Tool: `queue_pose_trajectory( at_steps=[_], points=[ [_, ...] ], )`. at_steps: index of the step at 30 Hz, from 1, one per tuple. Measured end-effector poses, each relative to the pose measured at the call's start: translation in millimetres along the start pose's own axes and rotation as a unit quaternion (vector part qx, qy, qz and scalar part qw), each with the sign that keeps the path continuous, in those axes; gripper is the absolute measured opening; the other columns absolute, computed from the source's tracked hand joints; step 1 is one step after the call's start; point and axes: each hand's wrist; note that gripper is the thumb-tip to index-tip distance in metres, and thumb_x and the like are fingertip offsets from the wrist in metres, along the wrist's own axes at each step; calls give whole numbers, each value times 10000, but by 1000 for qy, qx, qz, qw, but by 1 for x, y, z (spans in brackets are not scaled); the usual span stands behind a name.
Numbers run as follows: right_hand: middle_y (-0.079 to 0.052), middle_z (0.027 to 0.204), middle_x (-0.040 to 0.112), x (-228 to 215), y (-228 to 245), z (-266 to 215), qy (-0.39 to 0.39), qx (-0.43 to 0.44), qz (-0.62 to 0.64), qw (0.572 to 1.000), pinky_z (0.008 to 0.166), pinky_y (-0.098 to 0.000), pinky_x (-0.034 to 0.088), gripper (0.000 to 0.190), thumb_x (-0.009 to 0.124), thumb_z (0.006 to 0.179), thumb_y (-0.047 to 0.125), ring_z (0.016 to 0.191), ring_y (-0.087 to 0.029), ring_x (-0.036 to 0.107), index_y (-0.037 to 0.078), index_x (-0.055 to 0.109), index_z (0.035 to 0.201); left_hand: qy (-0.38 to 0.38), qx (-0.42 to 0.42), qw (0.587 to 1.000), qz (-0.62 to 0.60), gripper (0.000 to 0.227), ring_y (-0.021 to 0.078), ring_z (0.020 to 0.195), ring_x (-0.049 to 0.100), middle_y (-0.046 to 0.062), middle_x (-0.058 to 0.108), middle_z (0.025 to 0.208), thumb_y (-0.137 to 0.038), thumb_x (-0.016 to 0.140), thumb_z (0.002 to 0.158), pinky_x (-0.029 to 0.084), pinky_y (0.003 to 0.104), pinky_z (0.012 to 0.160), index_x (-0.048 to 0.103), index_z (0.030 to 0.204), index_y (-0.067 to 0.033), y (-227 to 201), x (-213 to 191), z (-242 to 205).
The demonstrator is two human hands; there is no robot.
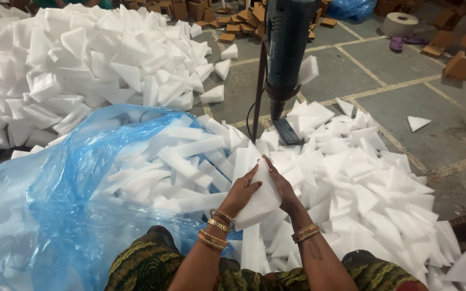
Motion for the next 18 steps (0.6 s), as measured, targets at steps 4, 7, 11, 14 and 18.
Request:
queue_pose_trajectory(
  at_steps=[4, 7, 11, 14, 18],
  points=[
    [-76, 1632, 360, 13, 12, -2, -13, 49, 81, 995, 1162, -306, 334, 562, 338, 1072, 255, 1438, -194, 392, 171, 267, 1623, -3, 52, 994, 92, 614, 137, 1162, 592, 166, 607, 1427, -215, 582, 1018, 445, 282, 1031, 361, 1579, -98, -3, -1, -11],
    [-81, 1644, 341, 17, 16, -5, -19, 42, 43, 998, 1162, -362, 368, 571, 317, 1071, 348, 1432, -265, 406, 191, 253, 1615, 7, 97, 986, 135, 583, 151, 1259, 566, 204, 558, 1468, -247, 584, 1050, 419, 298, 1070, 383, 1566, -66, 2, 2, -16],
    [-116, 1633, 347, 21, 20, -9, -37, 44, 20, 998, 1153, -438, 423, 630, 248, 1052, 494, 1440, -315, 434, 198, 242, 1608, 28, 21, 987, 157, 573, 180, 1089, 633, 201, 680, 1269, -293, 544, 1031, 470, 301, 996, 406, 1564, -136, -3, 11, -24],
    [-146, 1627, 359, 20, 20, -12, -45, 34, 8, 998, 1131, -466, 448, 692, 223, 1031, 572, 1421, -342, 457, 197, 236, 1612, 44, 28, 983, 179, 562, 180, 1034, 647, 197, 719, 1171, -300, 535, 1035, 474, 302, 978, 421, 1568, -159, -6, 14, -28],
    [-173, 1613, 375, 15, 15, -12, -60, 35, 34, 997, 1099, -481, 473, 787, 225, 986, 664, 1396, -357, 472, 199, 225, 1621, 70, 43, 981, 173, 570, 161, 1022, 625, 190, 735, 1155, -287, 562, 1034, 474, 299, 977, 420, 1572, -163, -2, 16, -28]
  ],
)
Point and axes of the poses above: each hand's wrist, its own z-axis towards the middle knuckle, its own x-axis out of the palm, y = z × x
